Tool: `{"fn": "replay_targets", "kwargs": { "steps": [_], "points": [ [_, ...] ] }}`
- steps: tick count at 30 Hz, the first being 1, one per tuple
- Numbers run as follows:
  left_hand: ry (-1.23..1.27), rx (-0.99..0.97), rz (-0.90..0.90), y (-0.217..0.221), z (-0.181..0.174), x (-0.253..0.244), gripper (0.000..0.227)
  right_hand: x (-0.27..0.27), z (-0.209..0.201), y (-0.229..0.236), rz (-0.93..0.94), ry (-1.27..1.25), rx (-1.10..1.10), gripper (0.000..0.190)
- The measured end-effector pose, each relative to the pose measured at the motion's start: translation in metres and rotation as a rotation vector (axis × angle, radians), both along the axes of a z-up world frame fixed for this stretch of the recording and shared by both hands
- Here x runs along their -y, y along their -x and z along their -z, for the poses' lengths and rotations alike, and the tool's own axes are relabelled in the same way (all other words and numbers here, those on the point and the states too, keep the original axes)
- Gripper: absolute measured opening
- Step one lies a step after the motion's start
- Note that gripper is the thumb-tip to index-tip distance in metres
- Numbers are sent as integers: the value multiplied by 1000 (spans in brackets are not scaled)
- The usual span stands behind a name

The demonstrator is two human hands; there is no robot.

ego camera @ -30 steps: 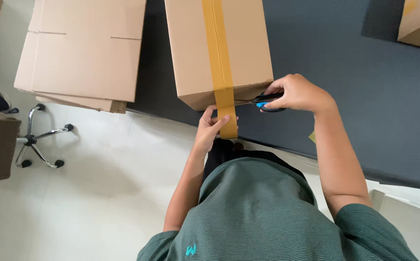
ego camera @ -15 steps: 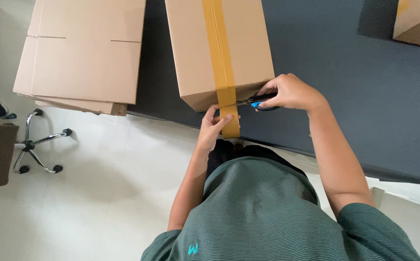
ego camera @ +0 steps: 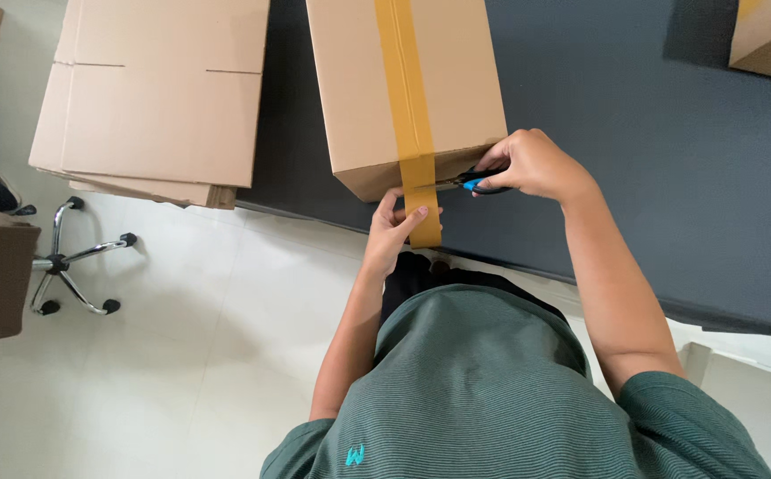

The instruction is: The person unfolds and tapes the bottom of a cardboard box, then repeats the action for another box.

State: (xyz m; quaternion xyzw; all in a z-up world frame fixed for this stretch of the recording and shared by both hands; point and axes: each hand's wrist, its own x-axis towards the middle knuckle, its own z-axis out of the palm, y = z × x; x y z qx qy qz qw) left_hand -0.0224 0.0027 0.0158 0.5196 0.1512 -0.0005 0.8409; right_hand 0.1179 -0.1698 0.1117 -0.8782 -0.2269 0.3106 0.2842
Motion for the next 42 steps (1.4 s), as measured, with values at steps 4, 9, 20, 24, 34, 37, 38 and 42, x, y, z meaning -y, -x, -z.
{"fn": "replay_targets", "kwargs": {
  "steps": [4, 9, 20, 24, 34, 37, 38, 42],
  "points": [
    [-4, 4, -22, 1, -8, 3, 36, -2, -3, 5, 24, -5, 9, 27],
    [-10, 13, -45, -1, 0, 5, 36, 0, 1, 4, 40, -52, 45, 25],
    [7, 8, -65, -2, -3, 5, 37, 0, 1, 3, 86, -60, 23, 23],
    [25, -3, -57, -3, -3, 3, 35, 0, 1, 3, 93, -64, 33, 23],
    [25, -11, -65, -6, 8, 4, 36, -2, -3, 4, 99, -59, 11, 22],
    [18, -4, -56, -5, 13, 1, 36, -2, -6, 7, 91, -47, 21, 22],
    [9, -5, -51, -6, 19, 0, 37, -2, -6, 7, 73, -35, 31, 24],
    [-15, -10, -38, 1, -6, 5, 35, 0, -6, 9, 29, 5, 56, 25]
  ]
}}
